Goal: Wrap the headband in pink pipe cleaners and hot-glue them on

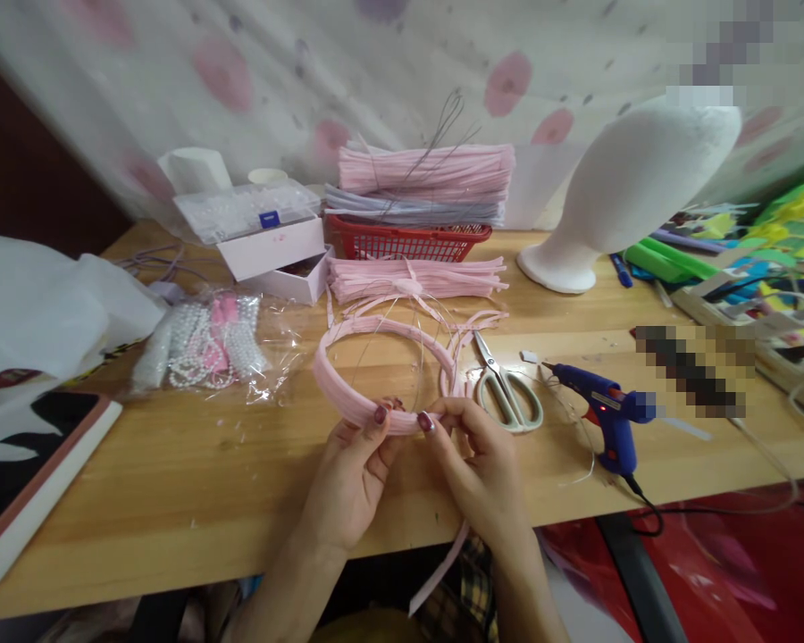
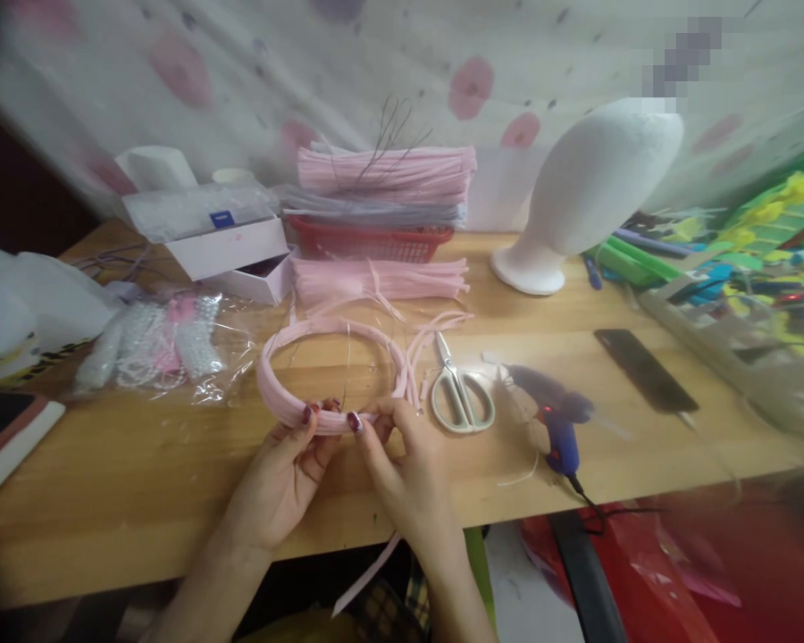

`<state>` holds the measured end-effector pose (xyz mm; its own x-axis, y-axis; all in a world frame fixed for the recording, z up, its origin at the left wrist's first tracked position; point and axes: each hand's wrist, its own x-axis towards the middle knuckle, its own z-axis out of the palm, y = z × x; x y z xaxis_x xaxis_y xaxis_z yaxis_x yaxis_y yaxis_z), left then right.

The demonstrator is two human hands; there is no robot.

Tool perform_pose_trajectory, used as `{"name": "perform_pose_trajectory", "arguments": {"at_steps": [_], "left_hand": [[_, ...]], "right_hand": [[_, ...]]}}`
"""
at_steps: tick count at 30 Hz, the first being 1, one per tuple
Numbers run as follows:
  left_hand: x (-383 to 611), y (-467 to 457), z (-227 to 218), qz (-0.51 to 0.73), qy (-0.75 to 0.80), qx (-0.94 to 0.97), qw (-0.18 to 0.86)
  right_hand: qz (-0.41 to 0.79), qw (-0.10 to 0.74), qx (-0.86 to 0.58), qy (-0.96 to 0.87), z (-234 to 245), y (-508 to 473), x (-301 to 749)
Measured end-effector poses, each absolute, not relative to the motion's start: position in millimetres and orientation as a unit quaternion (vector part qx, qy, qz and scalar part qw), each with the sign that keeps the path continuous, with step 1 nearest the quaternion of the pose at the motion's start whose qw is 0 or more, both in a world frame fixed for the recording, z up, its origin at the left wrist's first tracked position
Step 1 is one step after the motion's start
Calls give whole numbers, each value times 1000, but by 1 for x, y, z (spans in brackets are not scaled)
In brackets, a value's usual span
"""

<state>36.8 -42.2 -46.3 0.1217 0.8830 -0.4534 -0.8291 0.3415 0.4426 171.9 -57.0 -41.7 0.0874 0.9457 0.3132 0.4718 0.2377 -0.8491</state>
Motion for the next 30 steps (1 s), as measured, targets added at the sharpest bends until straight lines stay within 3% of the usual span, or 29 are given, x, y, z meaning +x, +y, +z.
{"name": "perform_pose_trajectory", "arguments": {"at_steps": [30], "left_hand": [[37, -42, -43, 565, 351, 41, 746]], "right_hand": [[307, 500, -555, -589, -43, -60, 171]]}}
